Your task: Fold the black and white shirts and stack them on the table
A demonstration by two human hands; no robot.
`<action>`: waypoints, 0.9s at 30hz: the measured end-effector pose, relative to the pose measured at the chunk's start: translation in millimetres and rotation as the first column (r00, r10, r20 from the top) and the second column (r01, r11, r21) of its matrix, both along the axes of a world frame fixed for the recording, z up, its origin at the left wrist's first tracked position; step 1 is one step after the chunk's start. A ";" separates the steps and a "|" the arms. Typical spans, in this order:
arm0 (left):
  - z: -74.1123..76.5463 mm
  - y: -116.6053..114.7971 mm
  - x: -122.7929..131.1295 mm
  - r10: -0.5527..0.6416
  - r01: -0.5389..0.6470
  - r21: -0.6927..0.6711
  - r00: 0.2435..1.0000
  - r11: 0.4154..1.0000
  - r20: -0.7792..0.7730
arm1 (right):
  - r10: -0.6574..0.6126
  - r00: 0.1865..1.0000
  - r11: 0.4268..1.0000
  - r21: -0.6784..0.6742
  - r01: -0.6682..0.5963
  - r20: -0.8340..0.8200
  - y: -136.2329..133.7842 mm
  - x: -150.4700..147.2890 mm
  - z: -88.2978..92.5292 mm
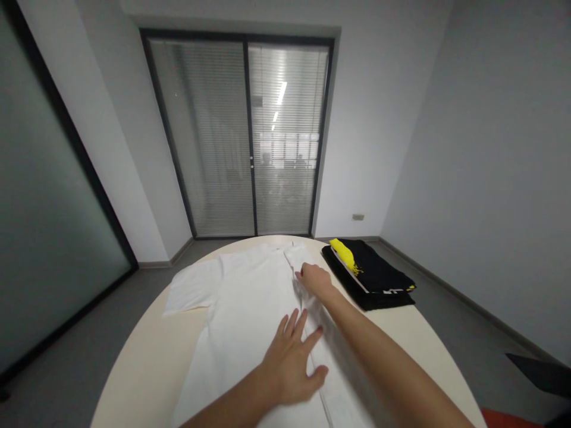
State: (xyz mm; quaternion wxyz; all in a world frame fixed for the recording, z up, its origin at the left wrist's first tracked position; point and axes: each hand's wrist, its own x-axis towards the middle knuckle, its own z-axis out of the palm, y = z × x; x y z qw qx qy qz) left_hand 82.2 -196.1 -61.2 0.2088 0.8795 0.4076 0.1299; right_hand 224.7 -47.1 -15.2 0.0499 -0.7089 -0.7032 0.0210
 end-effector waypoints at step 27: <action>-1.5 2.6 4.3 0.052 -0.052 -0.043 0.999 0.998 -0.007 | 0.241 0.961 0.970 0.069 -0.234 -0.136 52.2 -1.6 -51.0</action>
